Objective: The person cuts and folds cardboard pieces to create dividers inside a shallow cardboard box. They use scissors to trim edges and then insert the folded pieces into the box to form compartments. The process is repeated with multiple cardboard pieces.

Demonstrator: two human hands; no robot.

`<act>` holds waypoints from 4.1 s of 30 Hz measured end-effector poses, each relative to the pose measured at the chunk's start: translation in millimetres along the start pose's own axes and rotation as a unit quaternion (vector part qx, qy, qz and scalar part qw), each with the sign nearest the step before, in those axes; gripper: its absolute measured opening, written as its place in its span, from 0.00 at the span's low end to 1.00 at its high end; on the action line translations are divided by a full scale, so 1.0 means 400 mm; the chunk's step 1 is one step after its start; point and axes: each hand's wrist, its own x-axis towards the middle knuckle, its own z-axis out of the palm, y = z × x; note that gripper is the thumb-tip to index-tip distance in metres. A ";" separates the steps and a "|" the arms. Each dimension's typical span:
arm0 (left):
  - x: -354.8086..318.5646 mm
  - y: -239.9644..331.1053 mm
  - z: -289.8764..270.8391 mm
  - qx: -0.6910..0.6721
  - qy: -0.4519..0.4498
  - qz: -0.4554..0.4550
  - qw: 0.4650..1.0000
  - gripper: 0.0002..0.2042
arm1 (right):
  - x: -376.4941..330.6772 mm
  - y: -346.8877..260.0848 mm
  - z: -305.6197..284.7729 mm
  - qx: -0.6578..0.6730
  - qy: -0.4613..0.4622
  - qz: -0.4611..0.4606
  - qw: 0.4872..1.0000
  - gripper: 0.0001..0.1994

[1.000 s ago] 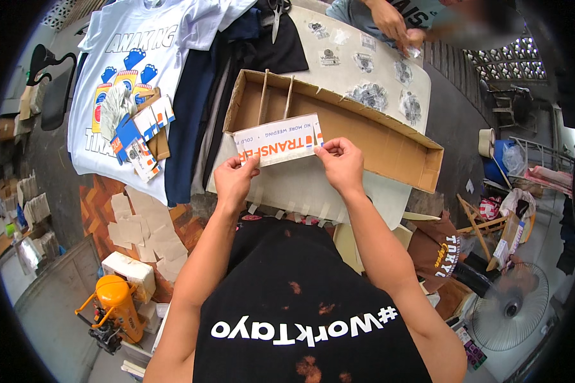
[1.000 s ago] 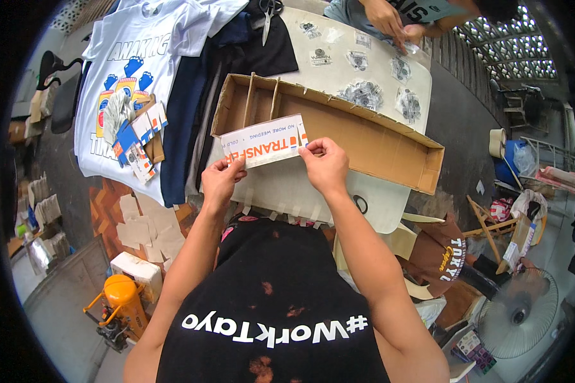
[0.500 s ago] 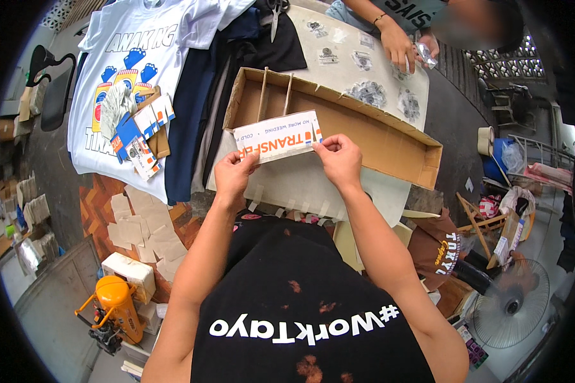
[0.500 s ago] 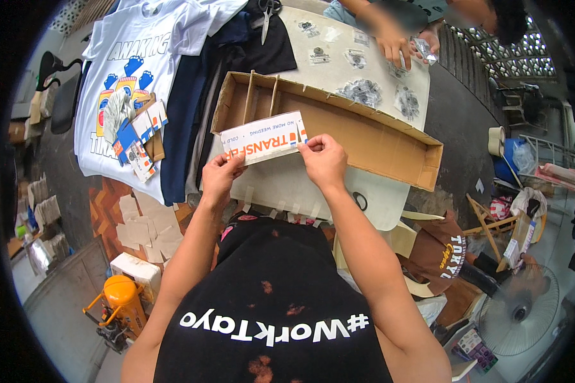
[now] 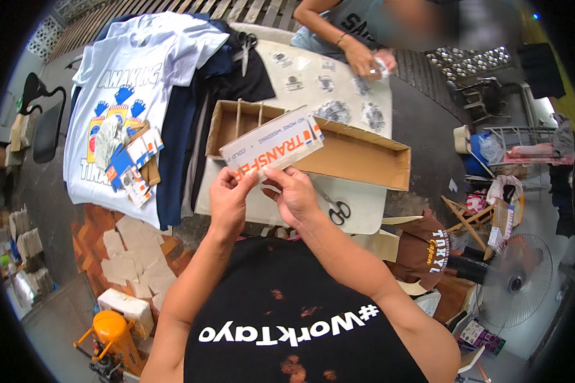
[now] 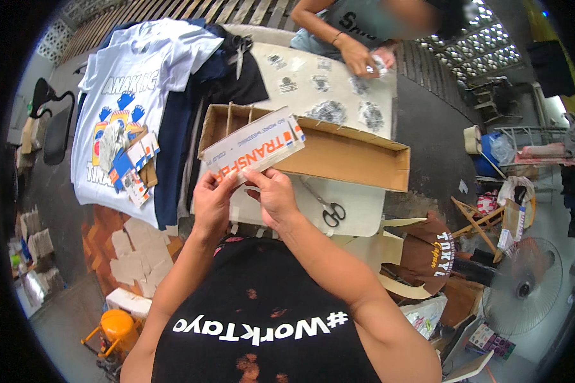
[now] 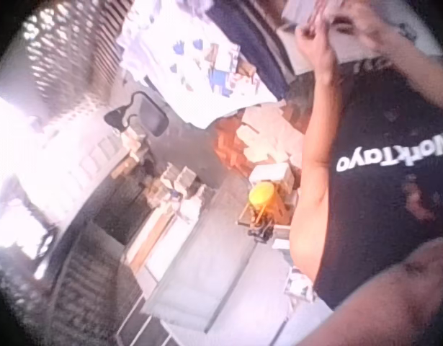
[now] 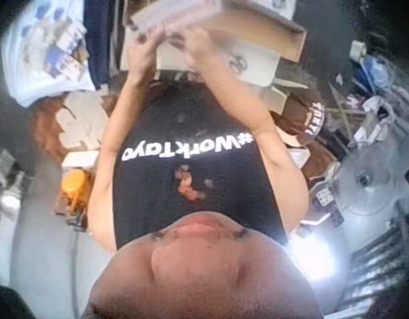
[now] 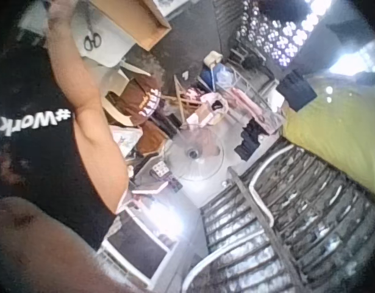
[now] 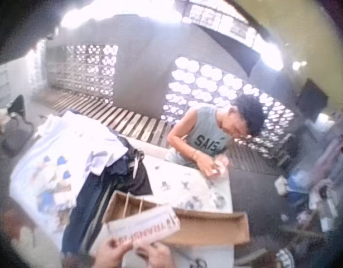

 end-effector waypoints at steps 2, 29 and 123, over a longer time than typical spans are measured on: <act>-0.015 0.024 0.025 0.021 -0.012 0.014 1.000 0.09 | -0.019 -0.040 0.001 0.008 0.019 -0.005 1.000 0.11; 0.014 0.122 -0.153 0.165 -0.109 -0.087 0.976 0.16 | -0.179 0.147 -0.611 -0.733 0.242 -0.260 0.580 0.10; -0.088 0.164 0.089 0.048 -0.197 -0.077 0.976 0.17 | -0.430 0.157 -0.364 -0.287 0.141 -0.289 0.902 0.22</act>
